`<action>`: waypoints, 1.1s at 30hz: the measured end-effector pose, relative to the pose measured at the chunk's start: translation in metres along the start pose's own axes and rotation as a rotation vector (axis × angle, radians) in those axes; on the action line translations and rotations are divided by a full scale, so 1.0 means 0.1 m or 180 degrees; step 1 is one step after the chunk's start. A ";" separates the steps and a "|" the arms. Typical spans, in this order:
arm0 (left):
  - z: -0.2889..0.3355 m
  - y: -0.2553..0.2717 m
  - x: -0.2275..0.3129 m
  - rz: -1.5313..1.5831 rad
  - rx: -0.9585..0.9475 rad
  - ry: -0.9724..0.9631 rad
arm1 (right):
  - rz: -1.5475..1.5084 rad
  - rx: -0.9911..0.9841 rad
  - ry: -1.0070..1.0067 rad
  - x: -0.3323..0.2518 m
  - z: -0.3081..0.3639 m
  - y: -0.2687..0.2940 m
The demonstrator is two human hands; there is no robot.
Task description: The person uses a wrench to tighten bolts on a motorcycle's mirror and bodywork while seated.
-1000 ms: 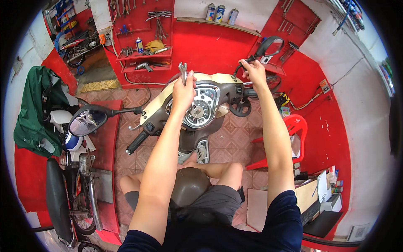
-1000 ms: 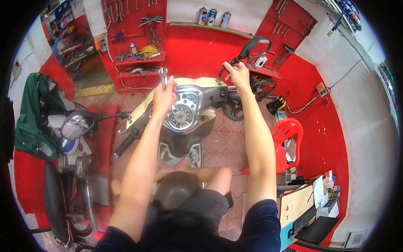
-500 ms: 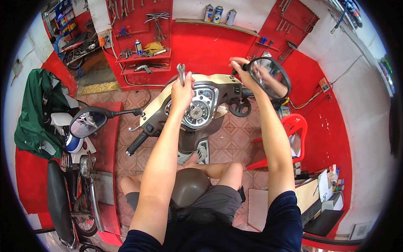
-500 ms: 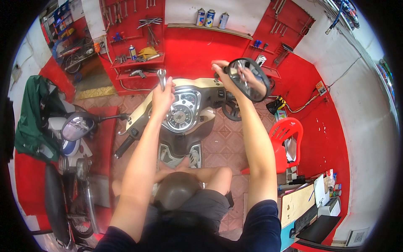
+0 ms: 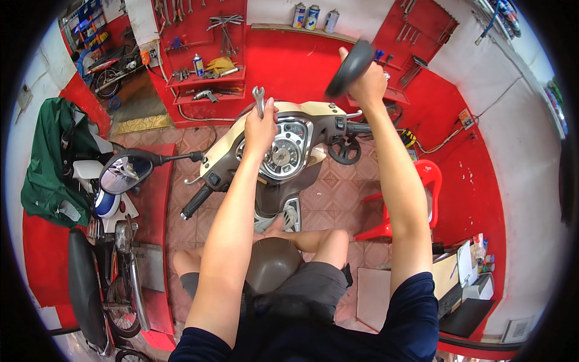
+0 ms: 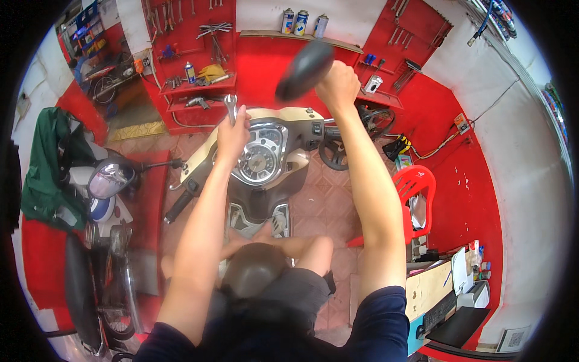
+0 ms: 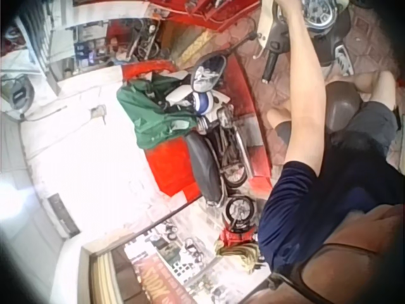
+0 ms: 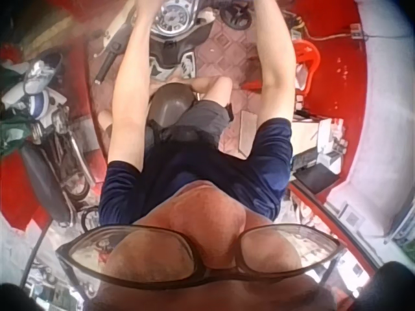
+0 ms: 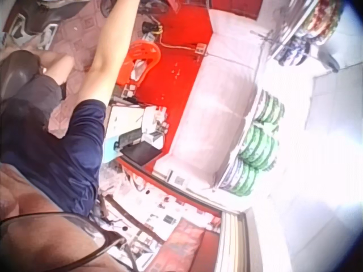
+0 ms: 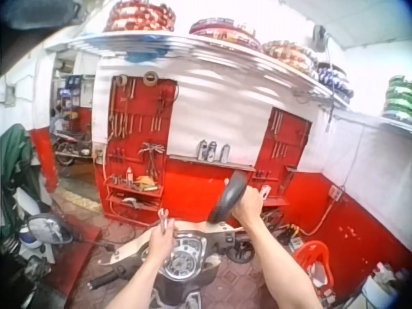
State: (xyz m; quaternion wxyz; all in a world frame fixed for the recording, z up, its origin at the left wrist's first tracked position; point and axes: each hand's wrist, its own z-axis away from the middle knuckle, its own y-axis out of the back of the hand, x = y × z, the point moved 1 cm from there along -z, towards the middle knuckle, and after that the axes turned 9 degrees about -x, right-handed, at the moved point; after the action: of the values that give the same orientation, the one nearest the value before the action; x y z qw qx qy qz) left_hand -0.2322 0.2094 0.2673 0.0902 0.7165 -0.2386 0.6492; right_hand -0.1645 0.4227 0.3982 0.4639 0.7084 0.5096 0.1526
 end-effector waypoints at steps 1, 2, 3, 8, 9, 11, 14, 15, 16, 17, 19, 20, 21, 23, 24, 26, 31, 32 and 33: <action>0.00 0.00 0.01 -0.0027 -0.0033 0.0018 | 0.0174 0.0220 0.0093 -0.02 -0.02 0.02; -0.01 0.00 0.00 -0.0051 -0.0069 0.0035 | 0.0179 0.0198 0.0092 0.00 0.02 0.07; 0.00 0.02 -0.02 0.0012 -0.0083 0.0006 | -0.0729 -0.0151 -0.0219 -0.09 0.10 0.24; 0.00 0.04 -0.02 -0.0063 -0.0072 -0.0076 | -0.3745 -0.1073 -0.0754 -0.01 0.69 0.26; -0.01 0.02 -0.06 0.0031 -0.0081 -0.0078 | -0.3911 -0.1059 -0.0742 -0.01 0.91 0.25; -0.02 0.07 -0.10 0.0117 -0.0048 -0.0034 | -0.4283 -0.1253 -0.0765 -0.06 1.34 0.14; -0.04 0.07 -0.12 0.0118 -0.0156 -0.0154 | -0.4920 -0.1240 -0.0636 -0.09 1.94 -0.08; -0.04 0.08 -0.11 0.0255 -0.0141 -0.0197 | -0.4883 -0.1208 -0.0606 -0.11 2.12 -0.16; -0.01 0.11 -0.06 0.0396 -0.0113 -0.0256 | -0.4845 -0.1181 -0.0557 -0.13 2.27 -0.22; 0.04 0.18 -0.04 0.0654 -0.0251 -0.0210 | -0.4705 -0.1303 -0.0581 -0.15 2.45 -0.26; 0.26 0.23 0.06 0.0822 -0.0530 -0.0198 | -0.4405 -0.1474 -0.0648 -0.17 2.72 -0.28; 0.40 0.26 0.11 0.1000 -0.0820 -0.0197 | -0.4433 -0.1523 -0.0497 -0.17 2.85 -0.33; 0.65 0.27 0.23 0.0817 -0.0810 -0.0087 | -0.4339 -0.1520 -0.0680 -0.14 3.00 -0.43; 1.12 0.47 0.33 0.0833 -0.1022 0.0249 | -0.3961 -0.1524 -0.1157 -0.14 3.25 -0.60; 1.37 0.60 0.38 0.0627 -0.1004 0.0369 | -0.3024 -0.1486 -0.0408 -0.08 3.34 -0.67; 1.88 0.84 0.39 0.0020 -0.0756 0.0742 | -0.2688 -0.1555 0.0657 -0.23 3.40 -0.47; 2.83 1.31 -0.08 -0.1248 -0.0800 0.1229 | -0.1458 -0.1426 0.1479 -0.34 3.74 -0.90; 2.98 1.26 -0.09 -0.0975 -0.0834 0.1646 | -0.1447 -0.1432 0.1474 -0.31 3.82 -0.97; 3.11 1.30 -0.21 -0.1048 -0.0856 0.1590 | -0.1155 -0.1375 0.1610 -0.35 3.88 -1.02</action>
State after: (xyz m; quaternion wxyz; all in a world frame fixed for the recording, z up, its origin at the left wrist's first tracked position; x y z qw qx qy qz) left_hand -0.0167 -0.0359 0.1796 0.3436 0.5457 -0.1737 0.7443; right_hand 0.0285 0.2034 0.1218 0.4816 0.4324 0.6812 0.3420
